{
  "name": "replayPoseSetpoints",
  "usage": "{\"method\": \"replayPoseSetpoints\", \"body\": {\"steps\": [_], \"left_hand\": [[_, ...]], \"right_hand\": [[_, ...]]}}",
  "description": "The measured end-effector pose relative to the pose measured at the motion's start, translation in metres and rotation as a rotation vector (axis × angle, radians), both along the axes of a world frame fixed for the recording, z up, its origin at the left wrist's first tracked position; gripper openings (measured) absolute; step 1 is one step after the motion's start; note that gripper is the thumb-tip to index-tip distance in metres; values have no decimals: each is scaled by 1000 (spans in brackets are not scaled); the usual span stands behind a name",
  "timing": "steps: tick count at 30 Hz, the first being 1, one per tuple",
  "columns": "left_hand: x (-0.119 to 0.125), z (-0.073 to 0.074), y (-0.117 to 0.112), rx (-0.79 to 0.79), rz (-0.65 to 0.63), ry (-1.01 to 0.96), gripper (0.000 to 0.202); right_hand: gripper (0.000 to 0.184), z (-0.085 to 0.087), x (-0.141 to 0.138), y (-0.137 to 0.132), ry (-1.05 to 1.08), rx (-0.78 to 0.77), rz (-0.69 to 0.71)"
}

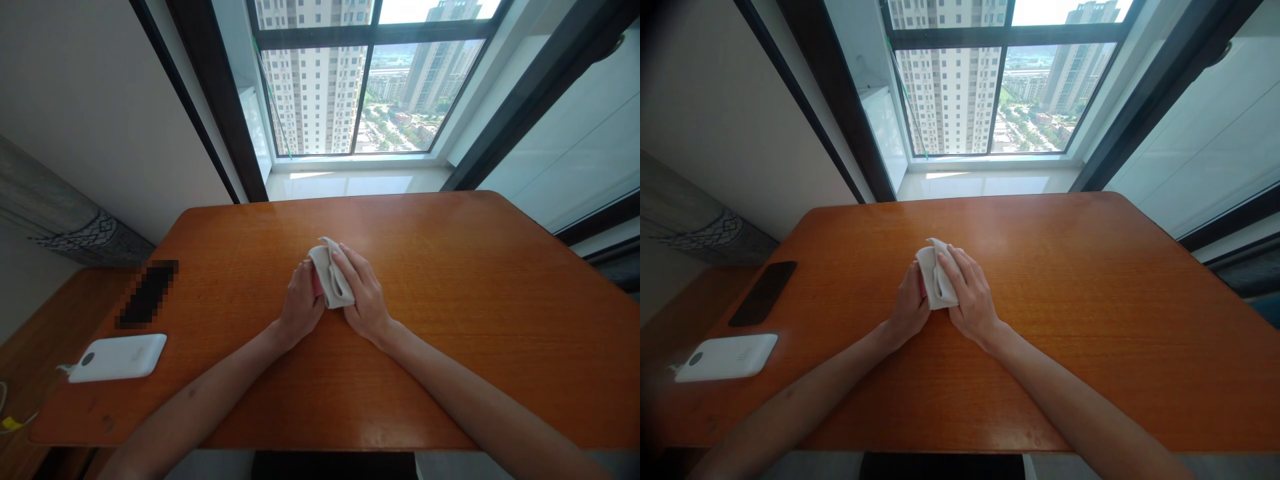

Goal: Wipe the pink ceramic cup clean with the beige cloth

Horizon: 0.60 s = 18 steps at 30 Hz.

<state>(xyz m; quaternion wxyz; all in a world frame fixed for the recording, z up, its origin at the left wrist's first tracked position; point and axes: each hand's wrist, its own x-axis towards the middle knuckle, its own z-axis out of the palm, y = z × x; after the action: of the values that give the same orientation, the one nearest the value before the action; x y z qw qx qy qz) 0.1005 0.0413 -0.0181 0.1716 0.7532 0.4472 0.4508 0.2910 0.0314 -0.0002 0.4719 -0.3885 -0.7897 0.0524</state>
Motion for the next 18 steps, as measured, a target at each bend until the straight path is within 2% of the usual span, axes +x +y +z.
{"method": "replayPoseSetpoints", "body": {"steps": [4, 11, 18], "left_hand": [[-3, -2, 0, -22, -51, -7, 56], [4, 3, 1, -46, 11, -8, 42], [0, 3, -1, -76, -35, 6, 50]], "right_hand": [[71, 2, -3, -3, -103, 98, 48], [65, 1, -1, 3, 122, -109, 10], [71, -2, 2, 2, 46, -41, -4]]}}
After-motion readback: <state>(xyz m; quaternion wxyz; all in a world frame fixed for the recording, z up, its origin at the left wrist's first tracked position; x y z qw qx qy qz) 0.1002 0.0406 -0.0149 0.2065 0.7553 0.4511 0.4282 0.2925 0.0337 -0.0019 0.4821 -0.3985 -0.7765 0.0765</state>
